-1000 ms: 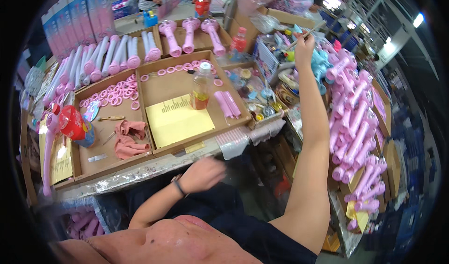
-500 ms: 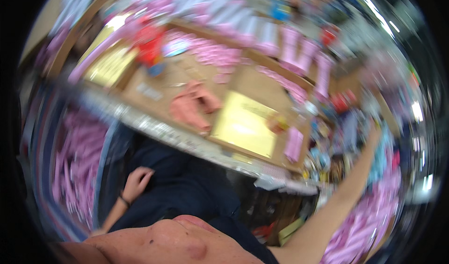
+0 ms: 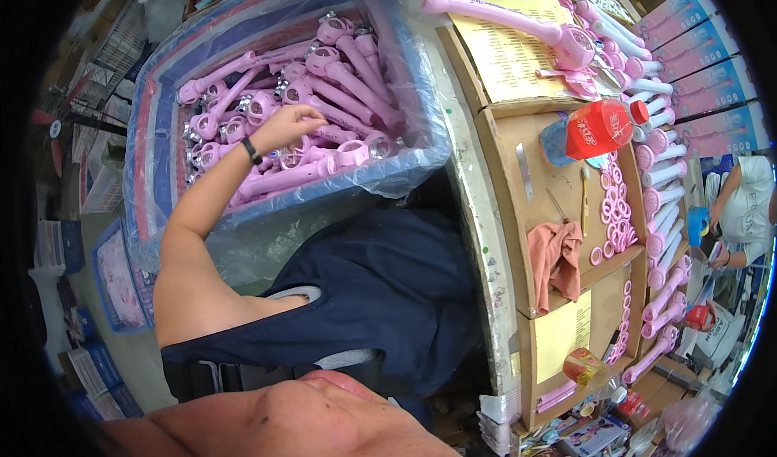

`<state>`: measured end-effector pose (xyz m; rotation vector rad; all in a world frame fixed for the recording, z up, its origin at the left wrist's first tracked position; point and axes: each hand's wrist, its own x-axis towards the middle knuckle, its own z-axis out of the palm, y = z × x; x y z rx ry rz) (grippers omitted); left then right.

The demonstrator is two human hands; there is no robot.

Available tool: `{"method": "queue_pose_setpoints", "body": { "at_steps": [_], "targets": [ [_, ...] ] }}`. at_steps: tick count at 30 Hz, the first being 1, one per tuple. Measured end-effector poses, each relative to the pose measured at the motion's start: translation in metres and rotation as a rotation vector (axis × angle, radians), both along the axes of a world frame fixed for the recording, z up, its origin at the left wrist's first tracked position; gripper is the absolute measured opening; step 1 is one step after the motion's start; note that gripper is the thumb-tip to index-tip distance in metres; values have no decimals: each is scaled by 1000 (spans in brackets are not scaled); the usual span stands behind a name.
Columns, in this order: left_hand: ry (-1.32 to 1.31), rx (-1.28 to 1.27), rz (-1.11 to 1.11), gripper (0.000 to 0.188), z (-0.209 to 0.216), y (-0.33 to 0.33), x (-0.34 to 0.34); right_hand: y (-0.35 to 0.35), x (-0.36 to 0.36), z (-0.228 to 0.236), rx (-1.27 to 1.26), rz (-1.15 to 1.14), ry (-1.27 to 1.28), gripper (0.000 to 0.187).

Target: The person assembles pink light sticks by attaching a crown-shaped top, inserting a small component, and applying a sticker. They wipe the stick with a cloth, test the light function, and place the finished item on the table.

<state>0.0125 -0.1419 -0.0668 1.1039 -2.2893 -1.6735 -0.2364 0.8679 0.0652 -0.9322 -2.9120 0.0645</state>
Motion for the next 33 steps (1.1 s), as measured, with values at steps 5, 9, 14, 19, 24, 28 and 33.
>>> {"method": "queue_pose_setpoints", "body": {
  "at_steps": [5, 9, 14, 19, 24, 28, 33],
  "targets": [
    [-733, -82, -774, 56, -102, -74, 55, 18, 51, 24, 161, -8, -5, 43],
    [-810, 259, -831, 67, -141, -84, 95, -24, 64, 57, 230, 226, 80, 43],
    [-770, -89, -970, 80, -138, -68, 142, -226, 33, 56, 29, 715, 308, 28],
    [-432, 38, -473, 61, -94, -64, 173, -431, -1, 17, -35, 1205, 186, 15],
    [-287, 22, -71, 45, -24, -47, 184, -532, -45, -33, -93, 1363, 201, 12],
    [0, -31, 133, 36, 20, 0, 139, -621, -105, -64, -704, 1292, 345, 61],
    [293, 187, 186, 34, 47, 82, 63, -743, -168, -77, -1088, 1004, 571, 114]
  ]
}}
